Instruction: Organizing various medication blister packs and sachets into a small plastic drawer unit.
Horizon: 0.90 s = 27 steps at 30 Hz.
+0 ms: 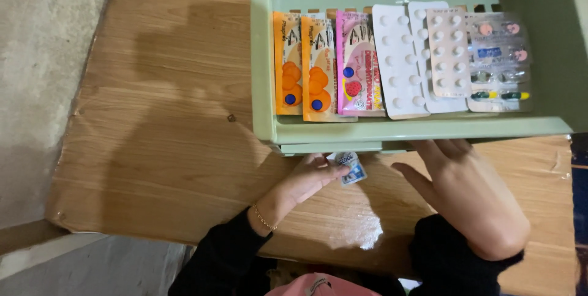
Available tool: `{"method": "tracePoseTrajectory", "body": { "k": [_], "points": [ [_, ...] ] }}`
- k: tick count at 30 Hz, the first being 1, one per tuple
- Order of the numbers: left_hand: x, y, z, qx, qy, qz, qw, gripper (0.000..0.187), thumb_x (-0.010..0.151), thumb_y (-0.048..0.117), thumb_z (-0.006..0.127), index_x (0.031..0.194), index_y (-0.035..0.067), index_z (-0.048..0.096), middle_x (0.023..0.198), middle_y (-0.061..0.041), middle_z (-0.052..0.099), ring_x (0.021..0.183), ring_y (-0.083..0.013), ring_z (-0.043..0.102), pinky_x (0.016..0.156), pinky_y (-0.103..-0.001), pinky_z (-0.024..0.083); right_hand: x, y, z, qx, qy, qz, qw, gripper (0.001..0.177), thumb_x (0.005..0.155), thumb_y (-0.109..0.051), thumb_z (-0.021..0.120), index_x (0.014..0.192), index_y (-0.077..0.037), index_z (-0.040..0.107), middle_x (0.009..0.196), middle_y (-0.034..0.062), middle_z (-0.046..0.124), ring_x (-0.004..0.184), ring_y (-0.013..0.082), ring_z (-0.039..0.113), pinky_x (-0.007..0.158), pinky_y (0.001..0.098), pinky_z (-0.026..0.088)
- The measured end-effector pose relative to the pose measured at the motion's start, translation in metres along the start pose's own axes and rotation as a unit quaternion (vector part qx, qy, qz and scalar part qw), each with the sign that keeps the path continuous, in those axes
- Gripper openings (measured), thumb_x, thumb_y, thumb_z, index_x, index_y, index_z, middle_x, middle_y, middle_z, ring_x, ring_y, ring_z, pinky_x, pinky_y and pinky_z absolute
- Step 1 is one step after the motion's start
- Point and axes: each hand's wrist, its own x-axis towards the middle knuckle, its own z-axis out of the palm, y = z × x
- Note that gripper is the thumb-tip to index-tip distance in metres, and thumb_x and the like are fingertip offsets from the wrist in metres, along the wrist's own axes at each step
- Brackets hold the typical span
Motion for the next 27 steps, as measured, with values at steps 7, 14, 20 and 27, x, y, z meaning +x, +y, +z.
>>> {"method": "tracePoseTrajectory", "body": {
  "k": [7, 14, 20, 27],
  "points": [
    [-0.013, 0.033, 0.031, -0.022, -0.038, 0.051, 0.998, 0.075, 0.079, 0.016, 0.088, 0.14, -0.003, 0.048, 0.136, -0.014, 0.06, 0.133, -0.0262, 0.056, 0.116, -0.042, 0.047, 0.009, 0.008, 0.012, -0.06, -0.094, 0.097, 0.989, 0.052, 0.087, -0.049, 0.075, 0.11, -0.003, 0.065, 0.086, 0.0231, 0.071, 0.082, 0.0425, 0.07, 0.073, 0.0479, 0.057],
    [-0.006, 0.022, 0.028, -0.032, -0.045, 0.011, 0.998, 0.066, 0.077, 0.016, 0.087, 0.133, 0.003, 0.054, 0.127, -0.011, 0.065, 0.125, -0.0258, 0.061, 0.107, -0.043, 0.053, 0.005, 0.021, 0.014, -0.048, -0.061, 0.046, 0.996, 0.044, 0.087, -0.042, 0.071, 0.102, -0.001, 0.067, 0.085, 0.022, 0.071, 0.076, 0.0406, 0.07, 0.069, 0.0475, 0.057],
    [-0.008, 0.009, 0.016, -0.027, -0.091, -0.034, 0.995, 0.048, 0.088, 0.018, 0.085, 0.128, 0.001, 0.063, 0.103, -0.009, 0.069, 0.08, -0.0132, 0.061, 0.058, -0.025, 0.048, 0.003, 0.005, -0.006, -0.014, -0.015, -0.022, 1.0, 0.033, 0.081, -0.025, 0.073, 0.109, -0.006, 0.07, 0.092, 0.0138, 0.072, 0.085, 0.0338, 0.069, 0.073, 0.0455, 0.055],
    [-0.01, 0.002, 0.011, 0.052, -0.068, -0.028, 0.996, 0.039, 0.083, 0.013, 0.085, 0.116, 0.002, 0.067, 0.101, -0.01, 0.074, 0.075, -0.0105, 0.062, 0.06, -0.025, 0.052, -0.014, -0.002, 0.007, 0.144, -0.074, -0.204, 0.966, 0.04, 0.076, -0.012, 0.071, 0.117, -0.012, 0.073, 0.097, 0.0056, 0.073, 0.09, 0.0239, 0.069, 0.078, 0.0363, 0.057]
  ]
}}
